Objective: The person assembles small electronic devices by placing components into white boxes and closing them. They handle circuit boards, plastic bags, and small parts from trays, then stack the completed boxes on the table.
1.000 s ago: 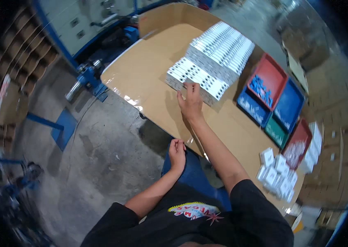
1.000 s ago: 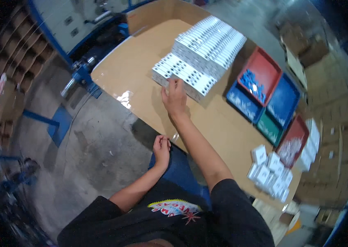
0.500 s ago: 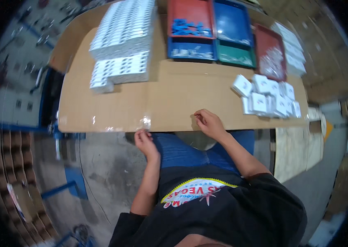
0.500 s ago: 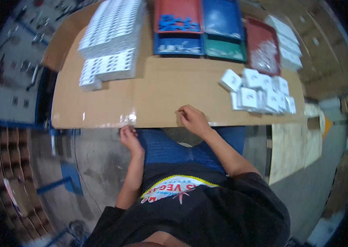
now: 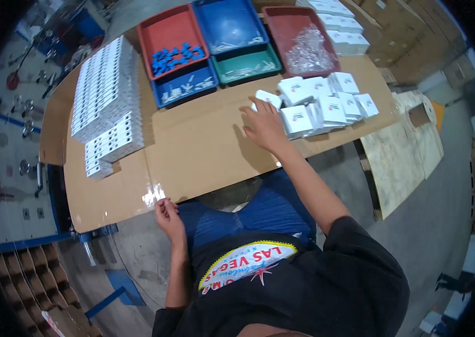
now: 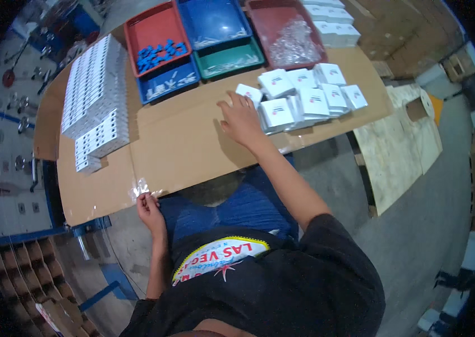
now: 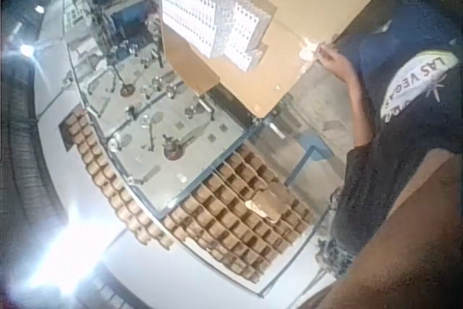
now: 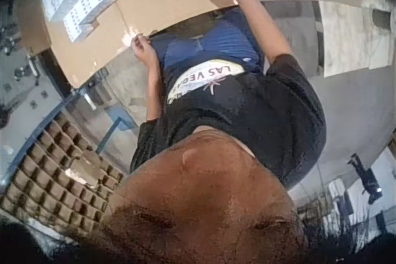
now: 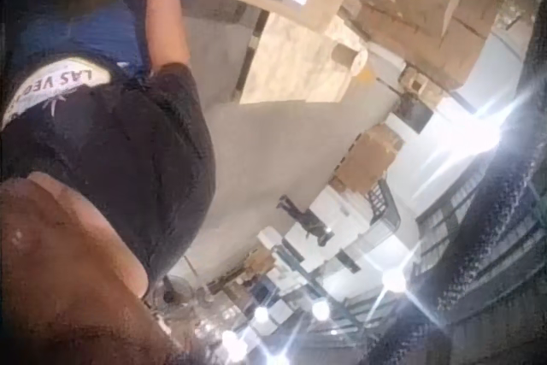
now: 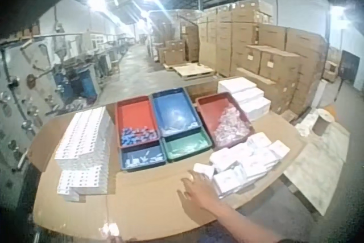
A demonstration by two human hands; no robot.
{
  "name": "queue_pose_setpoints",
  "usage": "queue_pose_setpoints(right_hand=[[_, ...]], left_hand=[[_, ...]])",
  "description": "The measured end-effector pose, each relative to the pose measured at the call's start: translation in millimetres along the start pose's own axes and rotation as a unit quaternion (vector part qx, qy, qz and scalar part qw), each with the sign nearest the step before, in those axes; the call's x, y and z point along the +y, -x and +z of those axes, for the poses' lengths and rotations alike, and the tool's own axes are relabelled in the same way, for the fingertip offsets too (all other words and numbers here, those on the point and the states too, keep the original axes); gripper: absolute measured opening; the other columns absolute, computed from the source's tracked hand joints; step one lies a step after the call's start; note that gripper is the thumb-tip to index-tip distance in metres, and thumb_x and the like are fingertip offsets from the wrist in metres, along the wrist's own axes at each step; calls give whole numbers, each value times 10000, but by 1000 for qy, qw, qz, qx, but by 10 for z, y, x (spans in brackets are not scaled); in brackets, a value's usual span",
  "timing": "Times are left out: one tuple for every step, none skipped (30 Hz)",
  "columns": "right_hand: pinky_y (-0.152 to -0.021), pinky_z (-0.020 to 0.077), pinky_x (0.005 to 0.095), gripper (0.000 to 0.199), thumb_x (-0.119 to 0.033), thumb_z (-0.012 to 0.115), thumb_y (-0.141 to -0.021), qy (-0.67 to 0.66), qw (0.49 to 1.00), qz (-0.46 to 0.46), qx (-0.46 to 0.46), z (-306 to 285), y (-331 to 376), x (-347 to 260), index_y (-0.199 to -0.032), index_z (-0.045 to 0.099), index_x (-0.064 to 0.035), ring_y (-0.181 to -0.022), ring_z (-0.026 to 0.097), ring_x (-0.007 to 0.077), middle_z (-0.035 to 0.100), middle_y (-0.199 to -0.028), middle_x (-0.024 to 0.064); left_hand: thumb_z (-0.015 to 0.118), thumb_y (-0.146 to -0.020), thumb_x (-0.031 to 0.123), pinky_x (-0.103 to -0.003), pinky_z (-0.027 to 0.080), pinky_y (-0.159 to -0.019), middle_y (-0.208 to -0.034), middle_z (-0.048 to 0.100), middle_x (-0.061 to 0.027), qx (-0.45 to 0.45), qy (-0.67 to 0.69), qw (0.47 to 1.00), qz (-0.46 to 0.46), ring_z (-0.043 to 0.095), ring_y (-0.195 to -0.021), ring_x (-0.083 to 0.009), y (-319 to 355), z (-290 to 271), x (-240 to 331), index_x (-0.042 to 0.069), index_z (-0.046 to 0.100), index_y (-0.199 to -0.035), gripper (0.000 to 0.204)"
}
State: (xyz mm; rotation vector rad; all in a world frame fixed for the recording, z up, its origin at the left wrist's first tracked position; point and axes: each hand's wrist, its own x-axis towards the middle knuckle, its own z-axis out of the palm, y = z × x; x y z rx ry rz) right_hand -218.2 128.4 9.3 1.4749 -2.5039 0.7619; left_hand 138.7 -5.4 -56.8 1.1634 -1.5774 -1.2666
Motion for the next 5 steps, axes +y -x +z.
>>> queue_pose_setpoints(right_hand=[[-1145,352,547,509,-156,757,-800,34,999,6,6,6,-89,76,-1284,628,-71,-1370,464,422,477,-1476,248],[-1161,342,535,555,-160,770,-789,61,998,18,-12,32,-159,169,-1313,611,-68,-1390,444,436,450,-1497,272],[-1177,331,524,603,-163,782,-778,87,995,30,-30,95,-208,274,-1342,594,-64,-1409,424,450,424,-1517,296],[-1193,321,512,650,-167,794,-768,113,991,45,-50,151,-256,378,-1372,577,-61,-1429,405,463,397,-1538,320],[-1227,258,510,769,-241,831,-765,154,975,82,-136,180,-331,441,-1457,526,-107,-1484,316,439,327,-1605,259]], left_hand=[[536,-1066,135,-211,441,-639,-824,602,-9,-14,-1,1000,2,559,-734,-69,0,-23,11,19,609,-1047,138],[540,-1065,135,-213,442,-639,-827,603,-10,-22,0,1000,13,559,-734,-70,-9,-4,-22,19,610,-1048,136],[544,-1063,134,-214,443,-640,-830,604,-11,-30,1,999,24,559,-733,-71,-14,26,-78,20,611,-1049,133],[548,-1062,134,-216,445,-640,-833,605,-12,-39,2,999,33,559,-733,-73,-23,50,-128,21,613,-1051,131],[562,-1056,134,-230,465,-651,-911,628,-34,-85,-41,996,1,564,-750,-77,-32,22,-104,23,606,-1085,124]])
